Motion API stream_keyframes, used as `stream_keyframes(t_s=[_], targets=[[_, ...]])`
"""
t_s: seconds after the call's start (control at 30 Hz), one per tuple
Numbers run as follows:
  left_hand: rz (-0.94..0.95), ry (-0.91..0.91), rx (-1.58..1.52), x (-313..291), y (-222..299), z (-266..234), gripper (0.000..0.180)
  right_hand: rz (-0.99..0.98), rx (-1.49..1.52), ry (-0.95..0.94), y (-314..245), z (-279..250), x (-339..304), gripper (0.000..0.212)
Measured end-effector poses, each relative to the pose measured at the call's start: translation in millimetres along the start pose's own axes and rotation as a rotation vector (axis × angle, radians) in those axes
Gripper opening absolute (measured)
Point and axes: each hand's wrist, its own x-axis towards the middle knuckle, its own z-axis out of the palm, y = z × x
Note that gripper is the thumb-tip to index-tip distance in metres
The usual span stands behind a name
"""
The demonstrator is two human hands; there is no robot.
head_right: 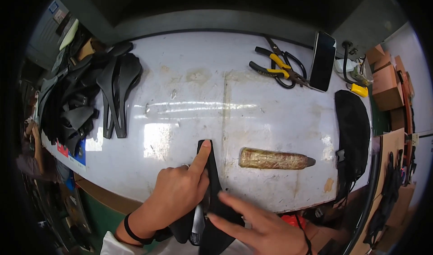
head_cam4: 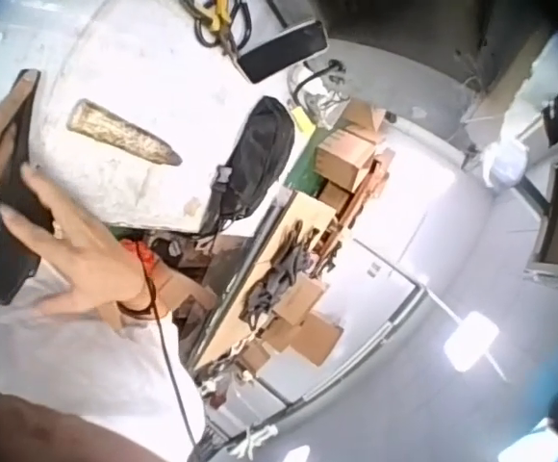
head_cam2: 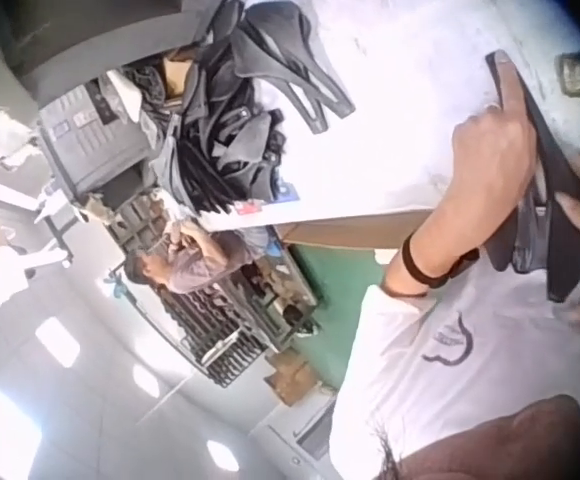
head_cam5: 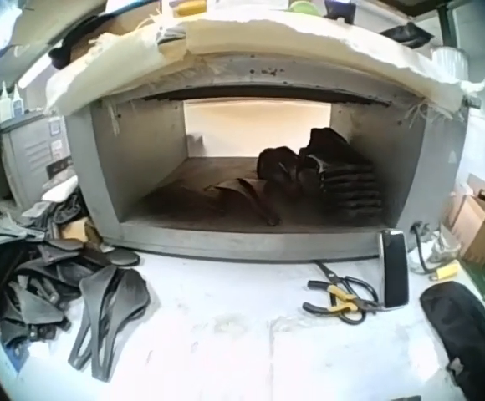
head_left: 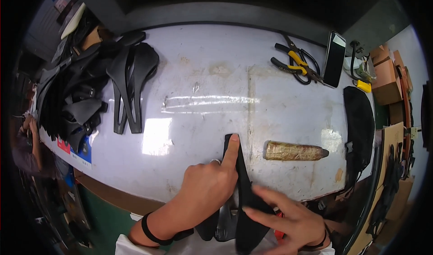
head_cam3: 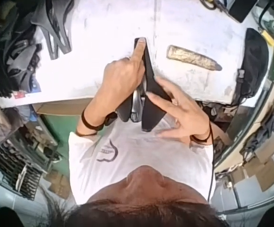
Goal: The person uses a tool to scrape the edges of a bicycle saddle before picking up another saddle from a pile to repeat the process.
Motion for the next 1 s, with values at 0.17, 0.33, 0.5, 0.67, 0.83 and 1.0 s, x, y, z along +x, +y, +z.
stream_keyframes(t_s=[0.17, 0.33, 0.5, 0.67, 0.83, 1.0], targets=[[-0.029, 0.078, -0.068, -1.0, 0.0, 9.7, 0.069, -0.174, -0.383, 0.292, 39.1, 43.5, 5.0, 0.041], [-0.046, 0.118, -0.081, -1.2, -1.9, 13.5, 0.064, -0.271, -0.073, -0.142, 28.9, 15.4, 4.7, 0.021], [-0.042, 0.110, -0.084, -3.7, -0.4, 12.3, 0.061, -0.376, 0.133, -0.215, 31.3, 20.9, 7.0, 0.017], [-0.031, 0.113, -0.073, -2.1, 1.2, 12.8, 0.061, -0.406, 0.130, -0.095, 39.1, 30.6, 3.0, 0.021], [-0.053, 0.107, -0.071, -1.9, 0.8, 9.8, 0.061, -0.447, 0.103, -0.092, 32.6, 30.0, 2.5, 0.030], [-0.043, 0.112, -0.085, -3.5, -1.7, 13.3, 0.062, 0.041, -0.060, 0.120, 18.2, 42.3, -29.0, 0.085]])
